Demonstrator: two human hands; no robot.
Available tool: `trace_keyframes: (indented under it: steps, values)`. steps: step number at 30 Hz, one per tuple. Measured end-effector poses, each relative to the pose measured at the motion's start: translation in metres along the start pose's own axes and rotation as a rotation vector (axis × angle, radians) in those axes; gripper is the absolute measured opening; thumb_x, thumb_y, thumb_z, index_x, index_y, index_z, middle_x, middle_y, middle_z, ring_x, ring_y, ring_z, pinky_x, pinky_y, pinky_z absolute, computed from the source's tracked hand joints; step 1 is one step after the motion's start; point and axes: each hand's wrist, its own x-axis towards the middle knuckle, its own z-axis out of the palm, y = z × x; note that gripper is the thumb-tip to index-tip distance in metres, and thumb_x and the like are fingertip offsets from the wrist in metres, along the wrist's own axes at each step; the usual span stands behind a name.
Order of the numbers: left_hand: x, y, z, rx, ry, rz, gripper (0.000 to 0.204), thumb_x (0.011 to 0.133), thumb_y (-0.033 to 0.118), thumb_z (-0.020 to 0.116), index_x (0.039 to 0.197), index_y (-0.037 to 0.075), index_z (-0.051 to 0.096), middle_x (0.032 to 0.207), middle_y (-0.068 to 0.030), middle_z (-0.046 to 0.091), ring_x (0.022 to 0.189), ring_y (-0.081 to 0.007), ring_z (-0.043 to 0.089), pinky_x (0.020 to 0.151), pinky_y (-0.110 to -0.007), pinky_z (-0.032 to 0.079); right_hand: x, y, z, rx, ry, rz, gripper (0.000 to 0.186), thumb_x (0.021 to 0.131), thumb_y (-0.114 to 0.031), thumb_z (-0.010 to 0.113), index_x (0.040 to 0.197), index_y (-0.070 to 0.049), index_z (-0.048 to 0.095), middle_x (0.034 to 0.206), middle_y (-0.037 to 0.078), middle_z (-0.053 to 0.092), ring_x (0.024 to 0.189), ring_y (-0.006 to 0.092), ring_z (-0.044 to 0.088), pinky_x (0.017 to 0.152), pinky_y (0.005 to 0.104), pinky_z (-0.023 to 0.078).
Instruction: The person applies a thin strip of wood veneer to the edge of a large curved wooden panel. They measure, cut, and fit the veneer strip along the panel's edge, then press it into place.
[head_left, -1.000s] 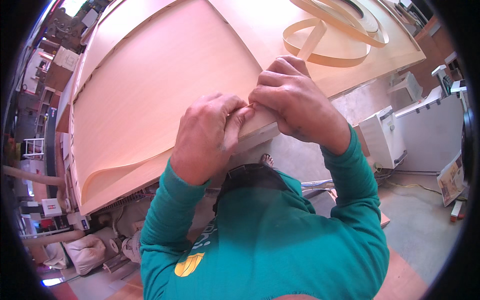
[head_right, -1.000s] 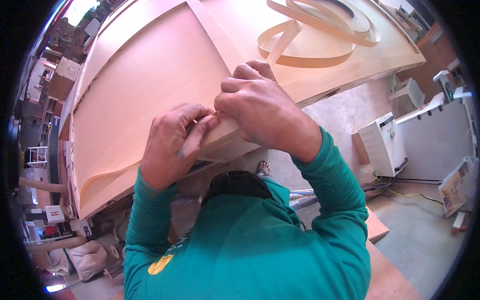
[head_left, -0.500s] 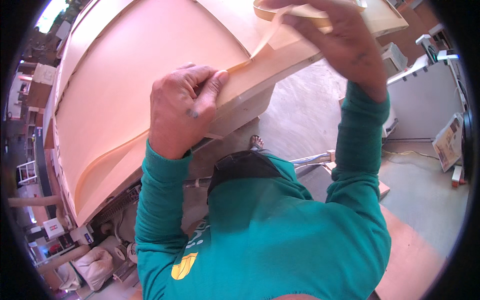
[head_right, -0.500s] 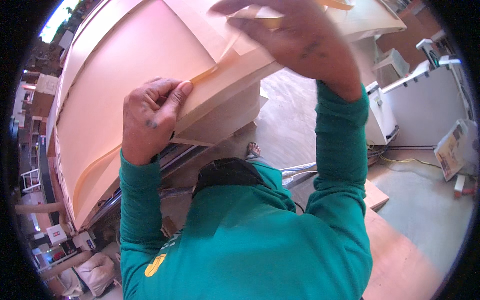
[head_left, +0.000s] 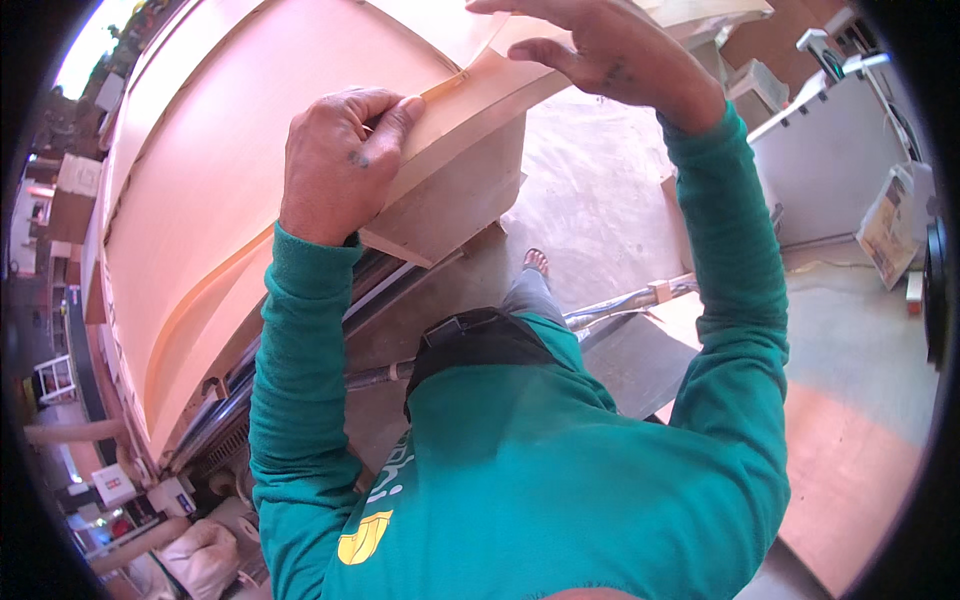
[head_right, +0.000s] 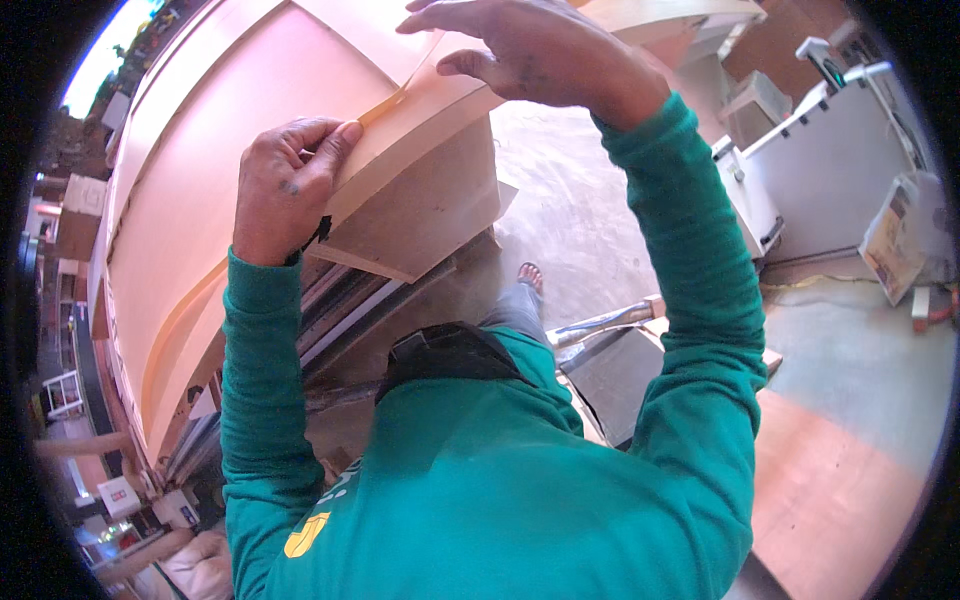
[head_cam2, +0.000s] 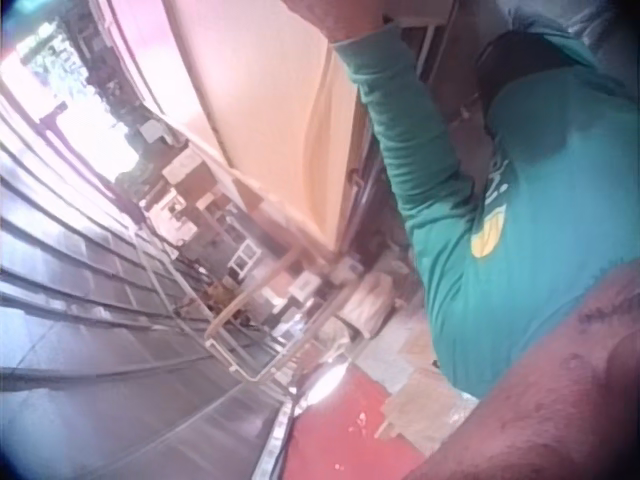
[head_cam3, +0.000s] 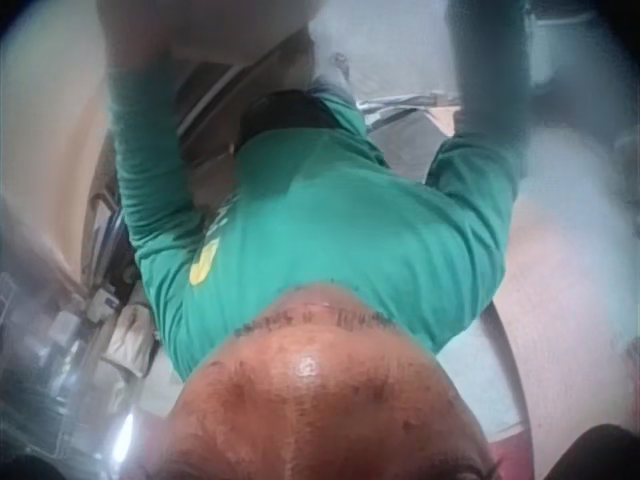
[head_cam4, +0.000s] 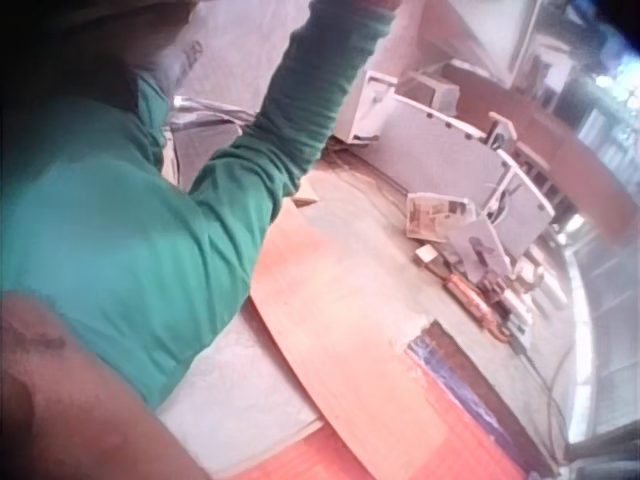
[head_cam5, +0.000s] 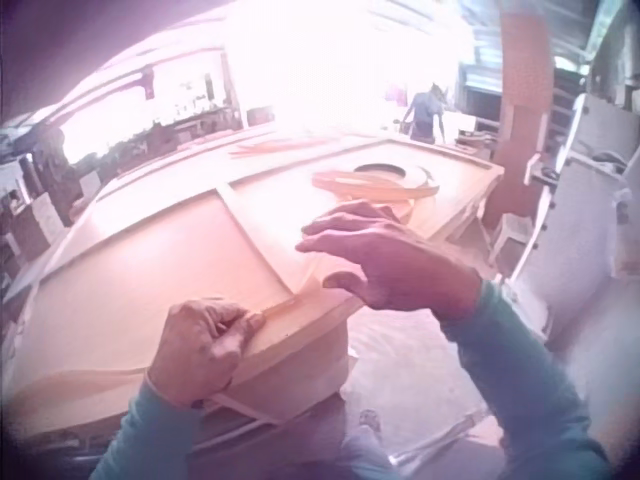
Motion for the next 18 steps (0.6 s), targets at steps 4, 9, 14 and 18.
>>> trace_keyframes:
  steps: [4,9,14,18]
  values:
    - [-0.001,0.004,0.001,0.009,-0.001,-0.051,0.030,0.107,0.027,0.077,0.114,-0.002,0.087,0.084,-0.0115,0.080,0.073,-0.0155,0.071,0.072,-0.034,0.059,0.017,0.032,-0.001,0.037,-0.302,-0.028,0.011,0.094,-0.013,0.076,0.103,-0.014,0.082,0.116,0.005,0.077,0.119,0.0306,0.068,0.107,0.0478,0.048]
    - [-0.008,0.005,-0.001,-0.071,-0.014,-0.128,0.032,0.108,0.027,0.078,0.115,-0.003,0.086,0.090,-0.0107,0.080,0.079,-0.0145,0.071,0.075,-0.033,0.058,0.022,0.048,0.013,0.003,-0.299,-0.149,0.007,0.097,-0.016,0.074,0.099,-0.013,0.081,0.100,0.006,0.077,0.109,0.0318,0.069,0.103,0.0473,0.049]
    - [-0.008,0.005,-0.001,-0.087,-0.042,-0.180,0.033,0.109,0.028,0.077,0.115,-0.003,0.086,0.093,-0.0094,0.079,0.083,-0.0138,0.070,0.076,-0.032,0.057,0.019,0.051,0.014,0.121,-0.321,-0.077,0.010,0.098,-0.016,0.072,0.096,-0.012,0.080,0.095,0.009,0.078,0.105,0.0345,0.070,0.102,0.0480,0.051]
    - [-0.003,0.007,0.000,-0.063,-0.042,-0.152,0.034,0.110,0.028,0.077,0.116,-0.004,0.086,0.094,-0.0089,0.079,0.083,-0.0137,0.070,0.076,-0.032,0.057,0.016,0.048,0.007,0.147,-0.311,-0.048,0.010,0.096,-0.018,0.073,0.095,-0.012,0.081,0.092,0.010,0.077,0.103,0.0344,0.070,0.102,0.0486,0.050]
